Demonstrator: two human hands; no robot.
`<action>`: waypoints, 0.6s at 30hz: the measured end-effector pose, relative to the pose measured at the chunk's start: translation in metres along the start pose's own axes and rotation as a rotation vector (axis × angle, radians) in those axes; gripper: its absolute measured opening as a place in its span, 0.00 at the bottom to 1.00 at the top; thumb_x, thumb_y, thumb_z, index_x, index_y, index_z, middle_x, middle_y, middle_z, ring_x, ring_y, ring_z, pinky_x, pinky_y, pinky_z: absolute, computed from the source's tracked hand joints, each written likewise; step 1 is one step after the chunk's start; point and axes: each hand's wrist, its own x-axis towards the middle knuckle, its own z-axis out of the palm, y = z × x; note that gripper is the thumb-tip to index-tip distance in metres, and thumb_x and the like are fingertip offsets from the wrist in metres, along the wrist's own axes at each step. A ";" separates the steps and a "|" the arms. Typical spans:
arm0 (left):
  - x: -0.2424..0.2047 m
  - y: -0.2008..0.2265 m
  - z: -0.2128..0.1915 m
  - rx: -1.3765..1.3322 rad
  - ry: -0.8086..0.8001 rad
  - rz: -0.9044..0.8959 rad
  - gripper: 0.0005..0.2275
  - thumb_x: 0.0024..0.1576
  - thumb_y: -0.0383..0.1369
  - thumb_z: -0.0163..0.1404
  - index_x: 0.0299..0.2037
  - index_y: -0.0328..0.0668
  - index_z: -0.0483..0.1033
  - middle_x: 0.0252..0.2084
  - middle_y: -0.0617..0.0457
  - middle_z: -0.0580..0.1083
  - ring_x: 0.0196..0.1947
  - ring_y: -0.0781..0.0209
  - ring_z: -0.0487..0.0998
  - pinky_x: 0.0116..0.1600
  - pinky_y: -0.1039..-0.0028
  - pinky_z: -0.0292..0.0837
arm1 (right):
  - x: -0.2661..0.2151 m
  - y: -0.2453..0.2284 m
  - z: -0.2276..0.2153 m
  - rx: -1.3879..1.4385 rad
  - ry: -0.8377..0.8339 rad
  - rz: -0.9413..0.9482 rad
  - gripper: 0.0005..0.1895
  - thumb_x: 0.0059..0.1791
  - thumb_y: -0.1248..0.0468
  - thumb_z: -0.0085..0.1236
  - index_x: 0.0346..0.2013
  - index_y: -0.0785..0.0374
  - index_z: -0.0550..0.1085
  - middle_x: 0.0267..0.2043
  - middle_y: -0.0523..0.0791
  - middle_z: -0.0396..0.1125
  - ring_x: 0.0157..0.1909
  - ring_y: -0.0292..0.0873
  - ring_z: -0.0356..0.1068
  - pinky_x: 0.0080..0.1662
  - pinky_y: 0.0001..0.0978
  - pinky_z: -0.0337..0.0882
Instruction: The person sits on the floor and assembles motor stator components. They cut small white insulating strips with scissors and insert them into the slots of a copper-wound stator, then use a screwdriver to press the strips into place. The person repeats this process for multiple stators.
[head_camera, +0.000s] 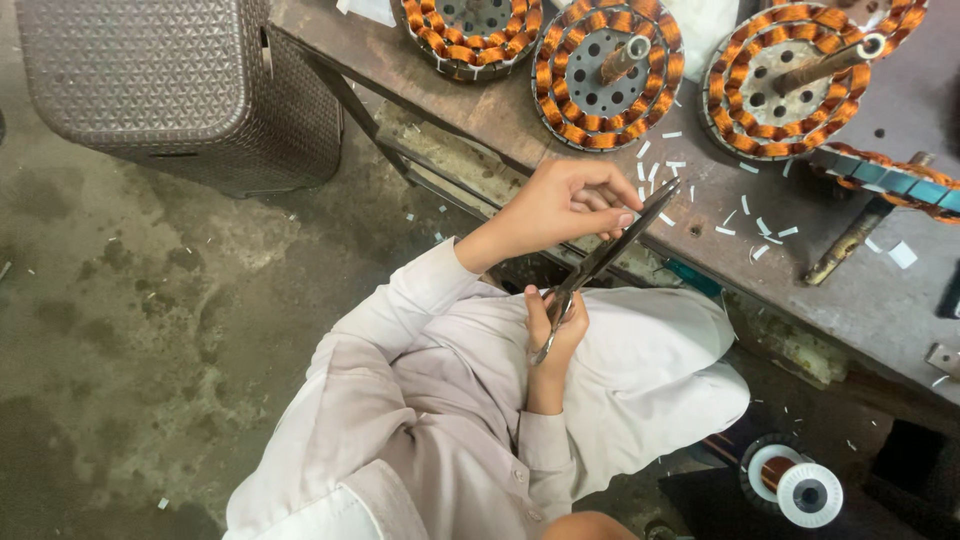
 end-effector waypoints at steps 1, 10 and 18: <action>0.000 -0.001 0.000 0.000 0.000 0.002 0.07 0.60 0.25 0.57 0.46 0.31 0.79 0.41 0.51 0.80 0.36 0.69 0.83 0.43 0.78 0.81 | -0.003 -0.004 0.000 0.092 0.000 0.047 0.19 0.47 0.70 0.67 0.25 0.59 0.62 0.21 0.37 0.56 0.19 0.29 0.54 0.23 0.24 0.54; -0.004 -0.005 -0.004 -0.093 -0.075 0.043 0.07 0.62 0.25 0.55 0.49 0.31 0.77 0.45 0.52 0.78 0.43 0.68 0.82 0.51 0.76 0.80 | -0.088 -0.021 -0.110 -0.259 -0.085 0.374 0.16 0.44 0.68 0.69 0.26 0.64 0.65 0.18 0.39 0.56 0.19 0.32 0.52 0.24 0.27 0.52; -0.008 0.005 0.000 0.011 -0.073 0.140 0.04 0.62 0.22 0.54 0.46 0.33 0.78 0.47 0.52 0.76 0.48 0.66 0.82 0.54 0.75 0.80 | -0.105 -0.013 -0.194 -1.113 -0.729 0.218 0.28 0.33 0.72 0.71 0.45 0.62 0.72 0.42 0.49 0.69 0.45 0.49 0.69 0.45 0.34 0.69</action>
